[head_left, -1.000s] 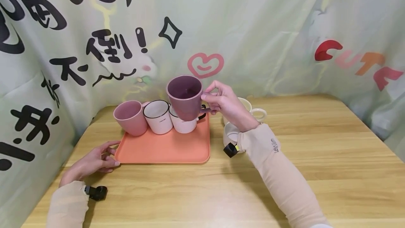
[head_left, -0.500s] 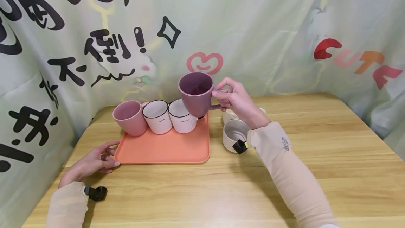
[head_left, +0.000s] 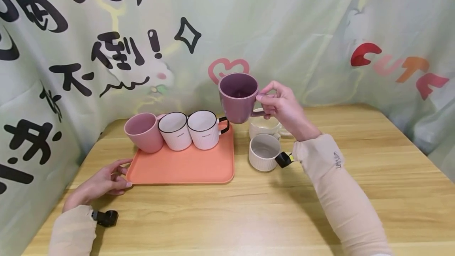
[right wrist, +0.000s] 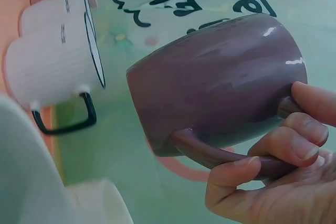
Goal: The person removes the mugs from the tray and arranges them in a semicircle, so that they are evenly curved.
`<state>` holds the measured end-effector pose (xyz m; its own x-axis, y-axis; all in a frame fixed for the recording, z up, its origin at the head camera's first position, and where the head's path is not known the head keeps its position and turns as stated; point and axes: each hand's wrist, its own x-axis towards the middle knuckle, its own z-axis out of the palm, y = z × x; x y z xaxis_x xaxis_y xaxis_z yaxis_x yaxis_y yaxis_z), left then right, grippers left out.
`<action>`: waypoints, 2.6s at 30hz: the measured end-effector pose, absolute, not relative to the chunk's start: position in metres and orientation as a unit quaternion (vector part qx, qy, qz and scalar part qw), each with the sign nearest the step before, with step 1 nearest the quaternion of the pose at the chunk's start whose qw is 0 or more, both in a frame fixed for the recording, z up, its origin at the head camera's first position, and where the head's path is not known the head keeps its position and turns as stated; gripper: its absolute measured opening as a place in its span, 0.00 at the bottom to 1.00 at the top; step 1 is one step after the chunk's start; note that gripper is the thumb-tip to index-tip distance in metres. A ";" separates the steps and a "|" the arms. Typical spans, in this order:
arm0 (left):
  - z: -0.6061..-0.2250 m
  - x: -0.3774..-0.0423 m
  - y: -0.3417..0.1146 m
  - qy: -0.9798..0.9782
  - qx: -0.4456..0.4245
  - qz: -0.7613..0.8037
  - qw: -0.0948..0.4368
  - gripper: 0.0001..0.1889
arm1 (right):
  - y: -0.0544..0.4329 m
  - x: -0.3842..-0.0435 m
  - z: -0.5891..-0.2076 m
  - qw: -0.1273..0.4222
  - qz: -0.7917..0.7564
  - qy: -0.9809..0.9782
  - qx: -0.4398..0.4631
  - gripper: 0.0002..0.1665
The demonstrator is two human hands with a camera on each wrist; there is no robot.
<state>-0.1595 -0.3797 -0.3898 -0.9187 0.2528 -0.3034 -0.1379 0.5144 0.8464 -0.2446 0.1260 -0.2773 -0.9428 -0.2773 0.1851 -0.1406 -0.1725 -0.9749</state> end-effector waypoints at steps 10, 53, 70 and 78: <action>-0.390 -0.159 -0.380 0.849 0.031 0.488 0.197 0.46 | 0.146 -0.244 -0.271 0.033 -0.738 0.656 -0.155 0.07; -0.389 -0.159 -0.379 0.855 0.037 0.482 0.187 0.46 | 0.209 -0.247 -0.282 -0.033 -0.774 0.623 -0.112 0.08; -0.388 -0.159 -0.378 0.857 0.032 0.479 0.189 0.46 | 0.226 -0.247 -0.296 -0.056 -0.784 0.611 -0.098 0.09; -0.389 -0.159 -0.379 0.852 0.041 0.486 0.189 0.46 | 0.231 -0.249 -0.303 -0.058 -0.785 0.611 -0.089 0.09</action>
